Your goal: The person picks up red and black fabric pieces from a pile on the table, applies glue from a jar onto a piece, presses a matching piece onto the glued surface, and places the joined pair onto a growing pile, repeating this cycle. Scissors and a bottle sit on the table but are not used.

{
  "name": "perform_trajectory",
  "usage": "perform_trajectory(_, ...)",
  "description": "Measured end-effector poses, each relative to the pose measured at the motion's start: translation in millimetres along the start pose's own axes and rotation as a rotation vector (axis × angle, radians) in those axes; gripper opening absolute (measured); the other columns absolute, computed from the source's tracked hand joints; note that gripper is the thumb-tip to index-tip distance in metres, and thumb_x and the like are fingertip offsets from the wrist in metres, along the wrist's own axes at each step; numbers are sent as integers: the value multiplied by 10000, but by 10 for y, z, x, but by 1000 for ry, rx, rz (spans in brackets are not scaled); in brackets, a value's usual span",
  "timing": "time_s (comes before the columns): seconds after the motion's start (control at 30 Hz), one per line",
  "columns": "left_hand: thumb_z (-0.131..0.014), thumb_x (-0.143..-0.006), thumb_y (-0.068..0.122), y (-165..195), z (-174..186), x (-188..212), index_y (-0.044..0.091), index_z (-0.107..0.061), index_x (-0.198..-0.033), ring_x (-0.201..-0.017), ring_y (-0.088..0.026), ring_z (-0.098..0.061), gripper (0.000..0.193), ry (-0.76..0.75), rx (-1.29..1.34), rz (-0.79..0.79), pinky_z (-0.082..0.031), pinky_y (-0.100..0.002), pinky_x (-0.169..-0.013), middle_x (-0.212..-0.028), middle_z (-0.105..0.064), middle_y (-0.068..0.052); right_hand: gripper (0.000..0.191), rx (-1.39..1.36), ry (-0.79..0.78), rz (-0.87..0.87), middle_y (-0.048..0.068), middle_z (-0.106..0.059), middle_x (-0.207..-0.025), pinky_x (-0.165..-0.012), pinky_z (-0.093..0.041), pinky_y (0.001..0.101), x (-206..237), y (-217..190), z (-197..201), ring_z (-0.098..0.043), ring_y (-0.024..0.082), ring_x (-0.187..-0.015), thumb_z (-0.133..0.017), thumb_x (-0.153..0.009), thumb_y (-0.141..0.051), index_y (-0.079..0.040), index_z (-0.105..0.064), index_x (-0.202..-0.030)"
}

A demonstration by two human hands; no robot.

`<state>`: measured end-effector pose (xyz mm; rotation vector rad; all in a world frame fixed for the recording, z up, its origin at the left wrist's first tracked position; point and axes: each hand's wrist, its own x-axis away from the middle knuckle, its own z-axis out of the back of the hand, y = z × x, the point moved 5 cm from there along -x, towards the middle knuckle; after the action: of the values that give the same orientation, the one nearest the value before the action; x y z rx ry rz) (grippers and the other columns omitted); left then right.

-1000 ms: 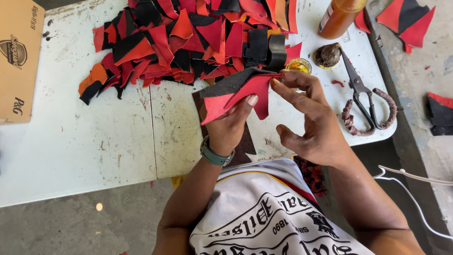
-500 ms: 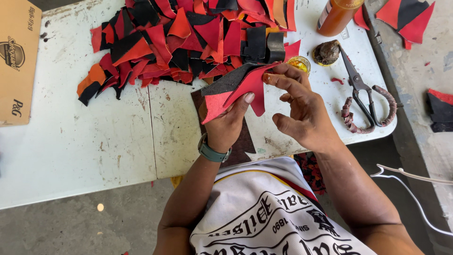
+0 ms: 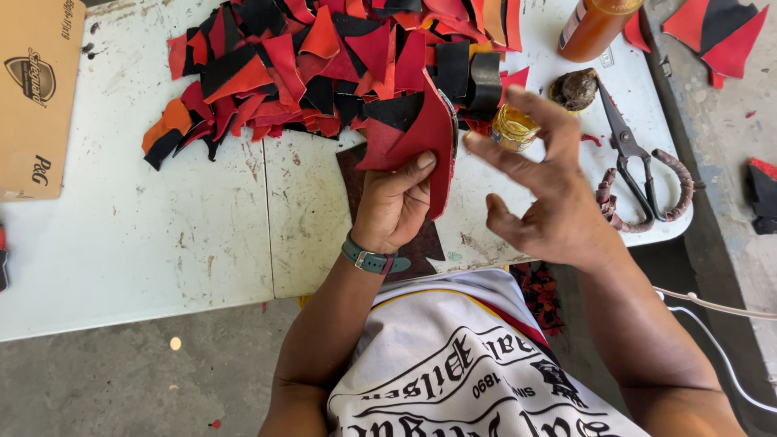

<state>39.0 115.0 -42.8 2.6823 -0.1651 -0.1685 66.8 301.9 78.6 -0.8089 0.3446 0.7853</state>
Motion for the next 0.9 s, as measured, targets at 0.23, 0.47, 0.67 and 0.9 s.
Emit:
perform_trajectory(0.23, -640, -1025, -75, 17, 62, -47, -40, -605, -1291, -1050, -229, -736, 271, 37, -16, -49, -625, -362, -945, -1193, -721, -160, 564, 56, -104, 69, 169, -453, -1485, -1184, -345, 512, 207, -302, -211, -405, 421, -1393, -723, -647, -8, -234, -764, -1162)
perform_trajectory(0.47, -651, -992, -61, -43, 30, 45, -34, -611, -1282, -1041, -216, -742, 294, 57, 1, 82, -624, -326, -923, -1184, -726, -158, 675, 433, 74, 86, 174, -450, -1499, -1101, -360, 525, 160, -116, -140, -444, 412, -1344, -780, -758, -50, -279, -683, -1386)
perform_trajectory(0.67, -667, -1012, -51, 22, -32, 142, -56, -587, -1317, -1082, -233, -732, 316, -1, 10, 169, -617, -333, -945, -1214, -717, -179, 690, 553, 128, 157, 172, -456, -1535, -1111, -359, 478, -60, 61, -83, -454, 388, -1396, -788, -830, -36, -296, -682, -1460)
perform_trajectory(0.9, -720, -902, -70, 278, 194, 453, 18, -552, -1338, -1091, -231, -712, 475, 95, -276, 28, -617, -397, -908, -1216, -699, -109, 602, 269, 165, -2, 200, -513, -1421, -1070, -489, 429, 81, 192, -112, -590, 324, -1283, -740, -857, -3, -99, -640, -1443)
